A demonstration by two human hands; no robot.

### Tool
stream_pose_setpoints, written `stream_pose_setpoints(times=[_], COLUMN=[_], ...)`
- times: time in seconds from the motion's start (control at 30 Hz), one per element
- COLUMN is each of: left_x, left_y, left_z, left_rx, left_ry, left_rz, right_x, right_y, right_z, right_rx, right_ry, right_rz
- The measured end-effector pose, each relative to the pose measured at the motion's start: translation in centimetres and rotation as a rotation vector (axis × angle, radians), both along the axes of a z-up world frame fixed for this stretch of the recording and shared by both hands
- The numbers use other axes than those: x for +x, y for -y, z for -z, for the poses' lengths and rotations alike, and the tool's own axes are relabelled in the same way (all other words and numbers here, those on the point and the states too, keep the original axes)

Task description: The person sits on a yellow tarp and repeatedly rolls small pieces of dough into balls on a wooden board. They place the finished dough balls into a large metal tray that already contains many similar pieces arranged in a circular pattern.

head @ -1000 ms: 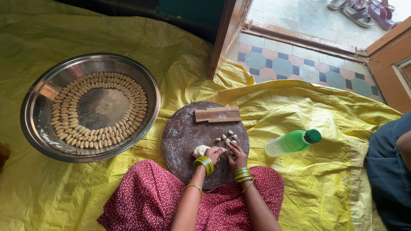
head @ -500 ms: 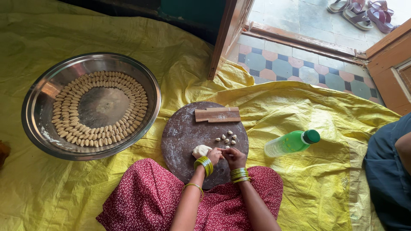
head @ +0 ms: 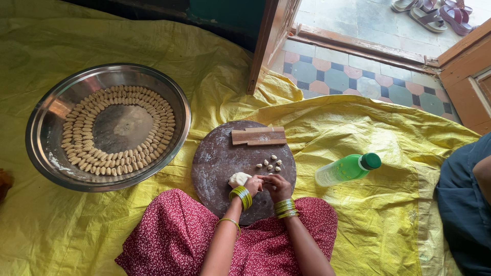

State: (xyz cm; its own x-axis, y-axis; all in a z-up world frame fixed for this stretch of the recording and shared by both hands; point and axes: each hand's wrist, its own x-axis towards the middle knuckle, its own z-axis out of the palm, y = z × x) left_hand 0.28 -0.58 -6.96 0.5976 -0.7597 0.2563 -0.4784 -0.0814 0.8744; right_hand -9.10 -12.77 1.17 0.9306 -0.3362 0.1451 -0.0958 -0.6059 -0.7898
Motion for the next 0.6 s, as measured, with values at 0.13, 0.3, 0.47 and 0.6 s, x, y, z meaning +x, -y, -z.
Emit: stream_pose_setpoints(times=[0.13,0.3,0.47,0.6], left_x=[-0.2,1.7,1.6,1.0], left_y=[0.0,-1.1,-3.7,-2.4], left_z=[-1.2,-4.0,-6.1,-4.7], left_rx=[-0.008,-0.24,0.673,0.88], left_ry=[-0.91,-1.065,0.065,0.442], left_rz=[-0.202,-0.345,-0.302,-0.221], right_x=[0.0,0.0,0.4,0.6], right_y=[2.2,3.6,0.5,-1.4], right_z=[0.5,2.1,1.9,0.3], right_rx=[0.66,0.887,0.273,-0.317], right_ry=[0.1,0.118,-0.145,0.13], right_rz=[0.234,0.292,0.199,-0.179])
